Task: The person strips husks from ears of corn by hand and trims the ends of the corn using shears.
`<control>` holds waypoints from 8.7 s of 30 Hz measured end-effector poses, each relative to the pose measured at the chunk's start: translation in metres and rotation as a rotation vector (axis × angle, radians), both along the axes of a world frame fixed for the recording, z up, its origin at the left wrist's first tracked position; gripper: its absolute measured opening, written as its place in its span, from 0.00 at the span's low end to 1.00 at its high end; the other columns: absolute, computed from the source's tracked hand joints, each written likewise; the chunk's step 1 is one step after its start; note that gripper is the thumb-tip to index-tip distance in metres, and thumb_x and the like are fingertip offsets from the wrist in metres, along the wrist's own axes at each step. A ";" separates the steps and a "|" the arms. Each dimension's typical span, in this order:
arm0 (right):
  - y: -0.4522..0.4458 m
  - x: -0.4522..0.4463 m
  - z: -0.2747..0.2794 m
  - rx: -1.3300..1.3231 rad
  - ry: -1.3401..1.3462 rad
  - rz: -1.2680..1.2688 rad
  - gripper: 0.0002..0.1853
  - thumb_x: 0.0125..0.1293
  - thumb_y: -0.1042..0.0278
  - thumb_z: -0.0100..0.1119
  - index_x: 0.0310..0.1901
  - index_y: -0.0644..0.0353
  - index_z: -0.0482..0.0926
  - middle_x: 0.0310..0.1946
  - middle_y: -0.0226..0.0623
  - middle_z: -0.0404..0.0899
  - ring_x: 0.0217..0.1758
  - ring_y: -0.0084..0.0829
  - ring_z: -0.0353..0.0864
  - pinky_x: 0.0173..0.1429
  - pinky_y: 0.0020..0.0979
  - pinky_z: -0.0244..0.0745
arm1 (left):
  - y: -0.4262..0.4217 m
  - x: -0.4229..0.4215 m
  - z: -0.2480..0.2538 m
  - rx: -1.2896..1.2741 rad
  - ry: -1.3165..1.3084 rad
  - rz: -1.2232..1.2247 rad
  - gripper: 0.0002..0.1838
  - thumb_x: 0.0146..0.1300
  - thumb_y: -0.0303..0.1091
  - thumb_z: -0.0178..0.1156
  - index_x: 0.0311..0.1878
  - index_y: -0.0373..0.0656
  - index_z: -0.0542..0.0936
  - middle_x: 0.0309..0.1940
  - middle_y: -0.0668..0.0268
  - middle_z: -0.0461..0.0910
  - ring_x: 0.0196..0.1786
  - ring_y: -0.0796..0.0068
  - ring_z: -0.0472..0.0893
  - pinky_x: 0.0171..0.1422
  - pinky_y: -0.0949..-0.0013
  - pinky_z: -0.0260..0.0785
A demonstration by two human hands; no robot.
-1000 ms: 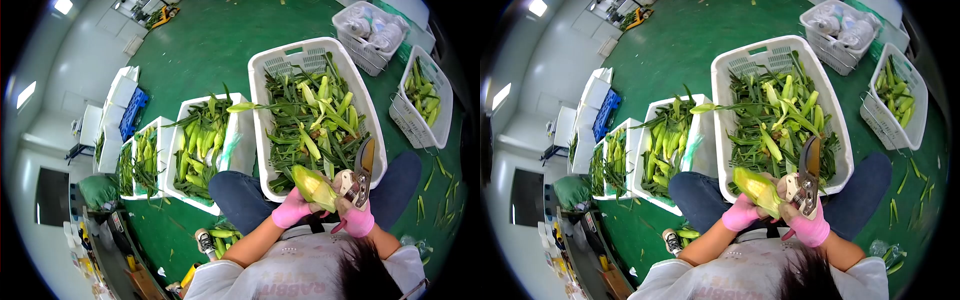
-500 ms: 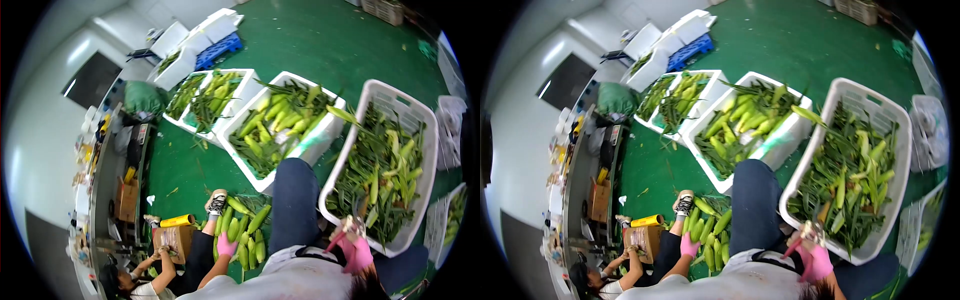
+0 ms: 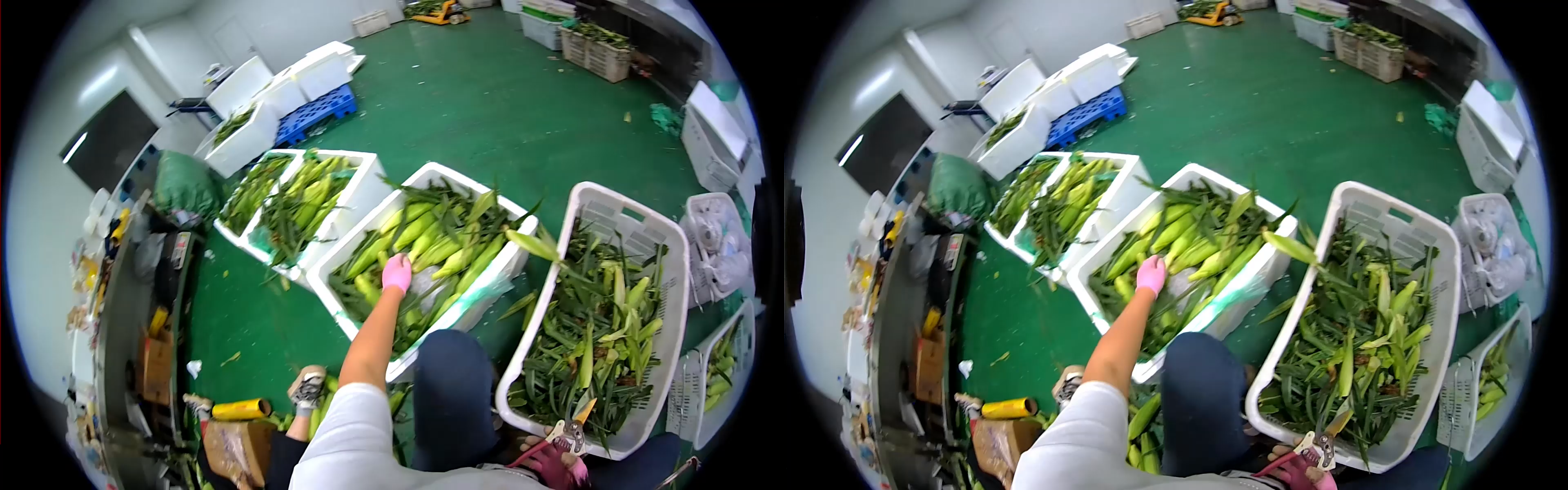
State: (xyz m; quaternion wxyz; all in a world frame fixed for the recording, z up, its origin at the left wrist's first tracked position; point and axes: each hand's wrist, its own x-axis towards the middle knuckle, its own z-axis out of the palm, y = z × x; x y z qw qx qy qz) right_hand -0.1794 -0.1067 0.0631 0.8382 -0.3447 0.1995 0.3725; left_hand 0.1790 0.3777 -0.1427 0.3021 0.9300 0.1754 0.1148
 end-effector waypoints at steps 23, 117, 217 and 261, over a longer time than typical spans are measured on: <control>-0.059 0.034 0.012 -0.114 -0.492 -0.067 0.36 0.57 0.71 0.70 0.67 0.62 0.67 0.53 0.42 0.78 0.57 0.36 0.80 0.66 0.44 0.76 | -0.244 -0.188 0.212 -2.070 0.221 -0.764 0.48 0.63 0.57 0.70 0.81 0.51 0.59 0.54 0.58 0.78 0.50 0.59 0.82 0.54 0.53 0.79; -0.121 0.057 0.027 -1.028 -0.750 -0.361 0.32 0.54 0.68 0.77 0.59 0.67 0.73 0.43 0.42 0.85 0.45 0.32 0.87 0.52 0.32 0.81 | -0.424 -0.238 0.218 -1.688 0.613 -1.085 0.39 0.69 0.44 0.64 0.78 0.40 0.63 0.72 0.60 0.70 0.76 0.66 0.67 0.79 0.61 0.58; -0.032 0.392 -0.149 -1.529 -0.871 0.014 0.32 0.52 0.57 0.74 0.57 0.60 0.75 0.45 0.53 0.86 0.50 0.53 0.86 0.58 0.44 0.80 | -0.267 -0.277 0.161 -1.915 0.514 -0.558 0.43 0.71 0.55 0.62 0.79 0.45 0.54 0.70 0.52 0.70 0.72 0.54 0.73 0.69 0.52 0.73; -0.128 0.016 -0.032 -0.203 -0.540 0.036 0.32 0.63 0.69 0.69 0.67 0.60 0.68 0.48 0.33 0.78 0.47 0.22 0.76 0.51 0.27 0.77 | -0.354 -0.203 0.197 -0.729 0.477 -1.050 0.46 0.55 0.32 0.79 0.76 0.39 0.66 0.68 0.64 0.73 0.71 0.70 0.71 0.77 0.64 0.61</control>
